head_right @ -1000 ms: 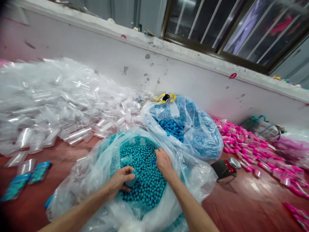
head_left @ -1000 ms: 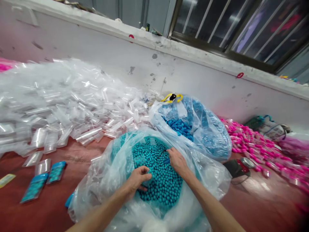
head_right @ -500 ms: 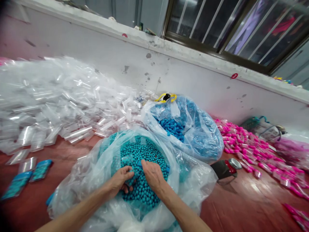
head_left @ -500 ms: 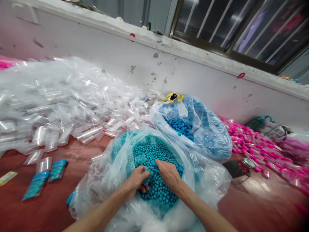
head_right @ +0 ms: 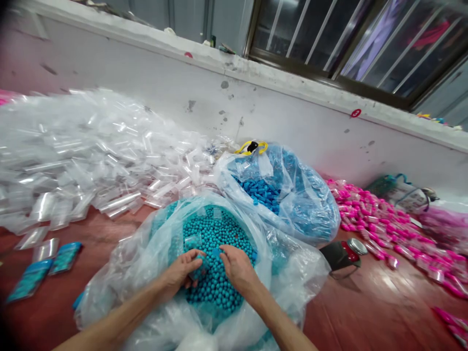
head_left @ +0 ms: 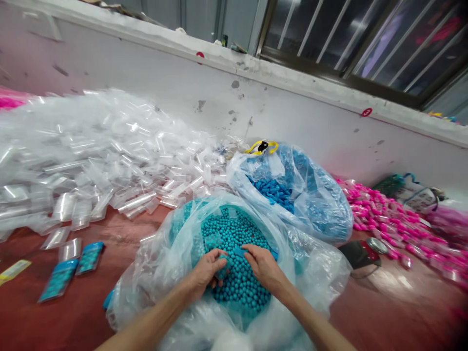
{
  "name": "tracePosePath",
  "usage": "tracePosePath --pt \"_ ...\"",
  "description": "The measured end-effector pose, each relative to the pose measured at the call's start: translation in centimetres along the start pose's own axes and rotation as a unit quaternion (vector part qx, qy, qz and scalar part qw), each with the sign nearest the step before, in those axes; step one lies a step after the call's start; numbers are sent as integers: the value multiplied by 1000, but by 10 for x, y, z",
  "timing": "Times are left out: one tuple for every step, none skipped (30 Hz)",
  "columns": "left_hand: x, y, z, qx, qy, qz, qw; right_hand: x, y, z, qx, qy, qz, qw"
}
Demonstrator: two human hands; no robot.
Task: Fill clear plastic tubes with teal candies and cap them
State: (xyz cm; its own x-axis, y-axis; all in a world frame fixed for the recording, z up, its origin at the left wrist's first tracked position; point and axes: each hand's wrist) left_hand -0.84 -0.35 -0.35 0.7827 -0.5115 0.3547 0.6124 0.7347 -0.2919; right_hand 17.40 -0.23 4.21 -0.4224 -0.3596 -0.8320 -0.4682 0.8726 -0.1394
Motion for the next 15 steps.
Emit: tracePosePath --pt "1 0 1 7 0 -8 1000 3 2 -4 -8 48 17 999" --pt "3 0 1 18 2 -12 1000 7 4 -9 -13 90 27 996" --pt "4 0 2 30 4 -13 999 11 5 -13 -16 124 34 992" --pt "5 0 3 41 6 -13 999 16 7 -17 -12 150 43 988" --pt "6 0 3 51 6 -12 999 20 8 -21 -3 169 55 984" --pt "7 -1 3 57 3 -9 998 23 9 -23 8 184 67 981" --pt "8 -1 3 61 0 -5 998 24 9 -25 17 196 72 978" --pt "8 -2 3 62 -4 -1 998 25 9 -26 23 207 69 976" --pt "9 -3 3 61 -7 3 998 24 8 -26 23 213 62 975" --pt "10 -4 4 59 -10 7 998 22 7 -26 20 216 54 975" --pt "11 -4 4 57 -12 10 998 20 6 -25 15 215 47 975" --pt "12 -5 5 56 -12 15 998 18 5 -24 9 211 41 977" --pt "14 -5 6 52 -12 22 998 16 5 -24 1 205 37 978" --pt "16 -5 6 47 -12 32 998 15 4 -23 -11 199 34 979" --pt "18 -5 7 44 -10 46 998 15 3 -22 -24 192 32 981"
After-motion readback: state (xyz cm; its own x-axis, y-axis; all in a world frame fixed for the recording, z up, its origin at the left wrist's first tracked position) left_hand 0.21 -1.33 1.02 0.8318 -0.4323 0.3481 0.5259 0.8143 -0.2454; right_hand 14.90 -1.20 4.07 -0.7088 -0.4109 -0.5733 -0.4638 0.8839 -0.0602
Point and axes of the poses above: each hand's wrist, its own y-axis towards the middle knuckle, its own x-axis out of the palm, z = x × y, and after that the axes turned 14 degrees about -z, right-handed
